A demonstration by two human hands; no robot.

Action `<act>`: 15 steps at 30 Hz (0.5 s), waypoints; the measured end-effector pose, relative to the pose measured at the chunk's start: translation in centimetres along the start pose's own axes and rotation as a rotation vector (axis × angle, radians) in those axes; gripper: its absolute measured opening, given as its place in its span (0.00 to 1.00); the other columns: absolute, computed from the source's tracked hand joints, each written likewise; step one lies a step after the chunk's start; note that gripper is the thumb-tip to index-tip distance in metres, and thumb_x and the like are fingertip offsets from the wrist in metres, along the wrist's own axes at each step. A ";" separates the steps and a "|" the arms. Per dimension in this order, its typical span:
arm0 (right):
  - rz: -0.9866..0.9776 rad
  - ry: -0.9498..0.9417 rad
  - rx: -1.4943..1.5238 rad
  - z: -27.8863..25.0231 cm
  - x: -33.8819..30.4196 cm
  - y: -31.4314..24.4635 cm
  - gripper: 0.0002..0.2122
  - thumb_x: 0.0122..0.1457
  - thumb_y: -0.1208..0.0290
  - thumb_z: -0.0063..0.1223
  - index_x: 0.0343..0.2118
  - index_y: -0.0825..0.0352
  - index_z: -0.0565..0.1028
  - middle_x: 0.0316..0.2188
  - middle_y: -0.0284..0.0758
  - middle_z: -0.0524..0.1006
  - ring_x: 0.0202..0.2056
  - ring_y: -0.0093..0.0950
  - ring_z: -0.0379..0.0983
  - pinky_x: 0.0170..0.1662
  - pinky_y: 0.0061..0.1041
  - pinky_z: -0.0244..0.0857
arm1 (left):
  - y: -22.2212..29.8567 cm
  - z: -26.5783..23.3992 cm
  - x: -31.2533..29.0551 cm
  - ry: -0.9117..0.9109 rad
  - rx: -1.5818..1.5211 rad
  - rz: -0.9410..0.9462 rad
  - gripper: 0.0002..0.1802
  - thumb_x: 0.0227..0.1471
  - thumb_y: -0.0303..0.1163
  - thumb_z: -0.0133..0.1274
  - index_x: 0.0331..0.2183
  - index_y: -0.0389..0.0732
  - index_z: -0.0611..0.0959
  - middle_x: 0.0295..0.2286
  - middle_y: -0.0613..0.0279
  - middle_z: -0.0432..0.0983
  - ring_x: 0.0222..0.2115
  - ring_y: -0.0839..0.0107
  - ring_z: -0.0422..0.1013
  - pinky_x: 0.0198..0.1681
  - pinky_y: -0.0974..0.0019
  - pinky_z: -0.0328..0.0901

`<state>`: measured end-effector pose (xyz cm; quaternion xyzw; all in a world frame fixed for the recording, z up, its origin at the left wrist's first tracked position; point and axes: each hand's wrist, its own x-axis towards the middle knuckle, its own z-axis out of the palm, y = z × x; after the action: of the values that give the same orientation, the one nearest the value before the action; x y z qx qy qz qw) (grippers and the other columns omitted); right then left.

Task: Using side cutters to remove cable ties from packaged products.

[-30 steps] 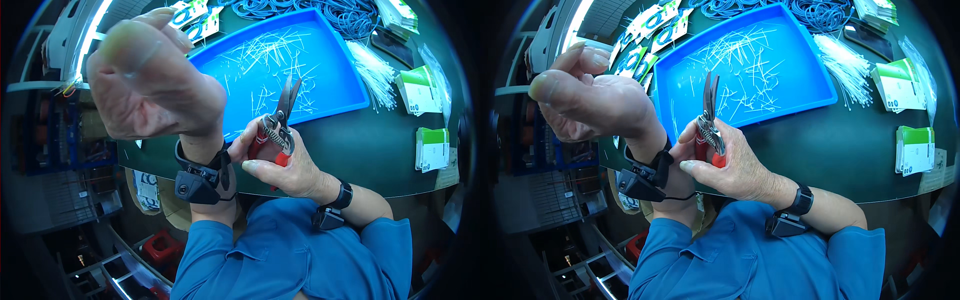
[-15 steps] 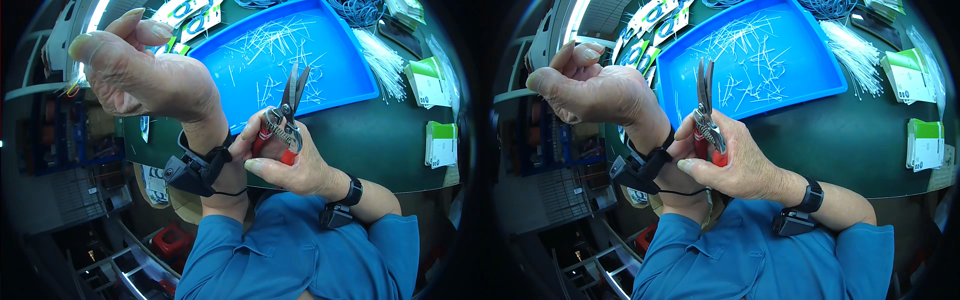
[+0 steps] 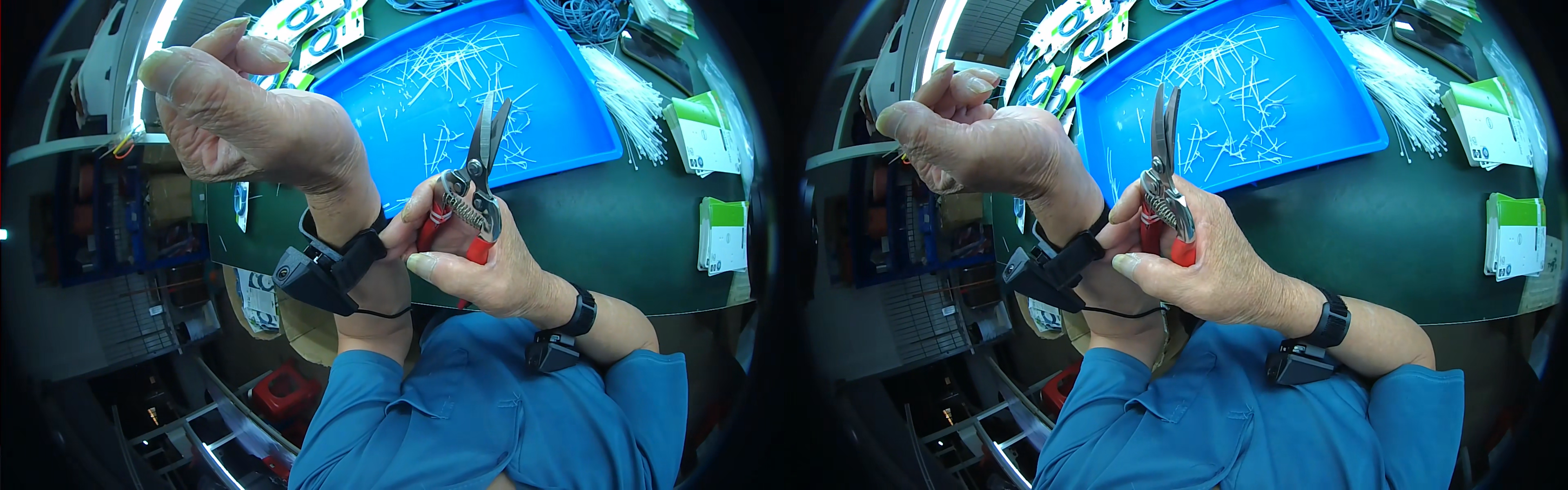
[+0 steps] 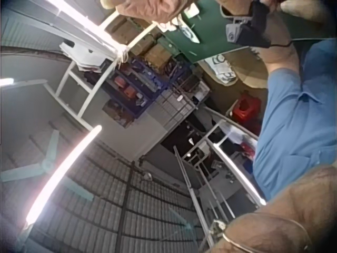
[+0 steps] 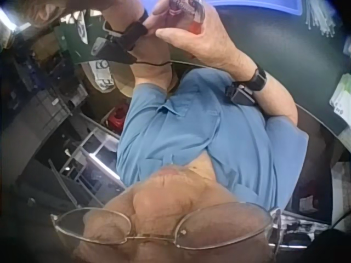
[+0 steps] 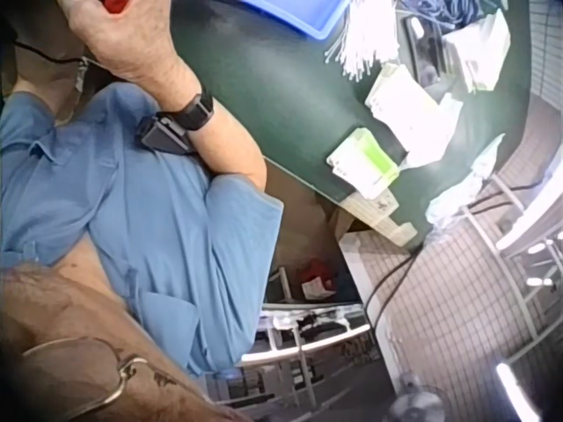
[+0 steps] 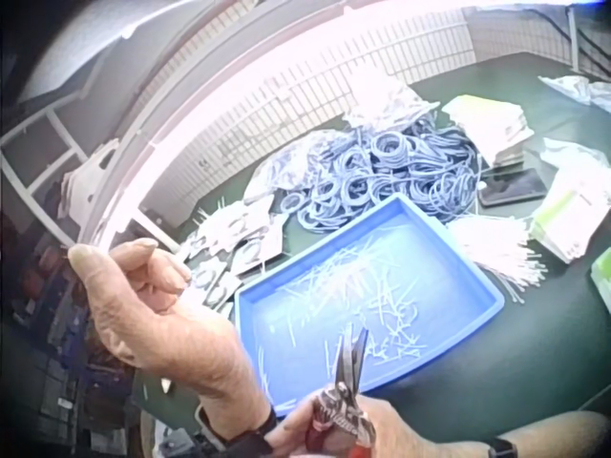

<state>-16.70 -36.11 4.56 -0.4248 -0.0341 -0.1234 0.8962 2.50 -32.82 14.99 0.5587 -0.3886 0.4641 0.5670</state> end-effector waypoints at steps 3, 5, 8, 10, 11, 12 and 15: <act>0.004 0.020 -0.035 0.0 0.0 0.0 0.16 0.57 0.77 0.60 0.47 0.71 0.72 0.40 0.40 0.82 0.43 0.26 0.80 0.53 0.31 0.75 | -0.1 0.0 0.0 -0.001 0.016 0.016 0.36 0.68 0.59 0.46 0.22 0.35 0.82 0.14 0.66 0.72 0.17 0.76 0.68 0.30 0.74 0.67; 0.005 0.026 -0.063 -0.1 0.1 -0.1 0.16 0.57 0.77 0.60 0.48 0.71 0.72 0.40 0.40 0.82 0.43 0.26 0.80 0.53 0.31 0.75 | 0.1 0.1 -0.1 0.011 0.018 0.021 0.36 0.68 0.59 0.47 0.22 0.35 0.82 0.14 0.66 0.72 0.16 0.76 0.68 0.30 0.74 0.67; 0.005 0.038 -0.129 -0.1 -0.1 -0.2 0.19 0.56 0.81 0.63 0.49 0.71 0.69 0.49 0.44 0.78 0.50 0.28 0.77 0.56 0.33 0.72 | 0.8 0.5 -0.4 -0.078 0.005 0.192 0.33 0.67 0.55 0.51 0.24 0.35 0.81 0.15 0.66 0.74 0.16 0.79 0.70 0.27 0.76 0.66; -0.048 0.019 -0.177 -0.1 -0.1 -0.2 0.20 0.56 0.80 0.64 0.50 0.71 0.69 0.50 0.44 0.78 0.50 0.28 0.77 0.57 0.33 0.72 | -0.3 1.0 0.3 -0.095 -0.012 0.273 0.31 0.67 0.54 0.52 0.24 0.35 0.81 0.15 0.66 0.75 0.16 0.80 0.70 0.26 0.77 0.66; -0.100 0.003 -0.209 -0.1 -0.1 -0.2 0.21 0.56 0.79 0.66 0.50 0.71 0.69 0.51 0.44 0.77 0.51 0.29 0.77 0.57 0.33 0.72 | -0.8 1.3 0.9 -0.127 -0.026 0.356 0.30 0.67 0.53 0.53 0.25 0.35 0.81 0.16 0.66 0.76 0.16 0.80 0.71 0.25 0.78 0.65; -0.152 -0.013 -0.240 -0.1 -0.1 -0.3 0.22 0.56 0.77 0.68 0.50 0.70 0.69 0.52 0.44 0.77 0.51 0.29 0.77 0.57 0.33 0.71 | -1.0 1.4 1.1 -0.159 -0.038 0.439 0.29 0.67 0.51 0.54 0.25 0.35 0.81 0.16 0.65 0.76 0.16 0.81 0.71 0.24 0.79 0.65; -0.164 0.003 -0.257 0.3 -0.3 -0.1 0.21 0.57 0.76 0.68 0.51 0.69 0.69 0.51 0.43 0.77 0.51 0.29 0.76 0.57 0.32 0.71 | 0.6 0.9 -0.2 -0.119 0.023 0.409 0.27 0.67 0.50 0.55 0.26 0.35 0.80 0.17 0.64 0.78 0.16 0.81 0.71 0.24 0.79 0.64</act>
<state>-16.98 -35.90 4.76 -0.5318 -0.0511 -0.2001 0.8213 1.99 -33.77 15.03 0.5010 -0.5215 0.5399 0.4307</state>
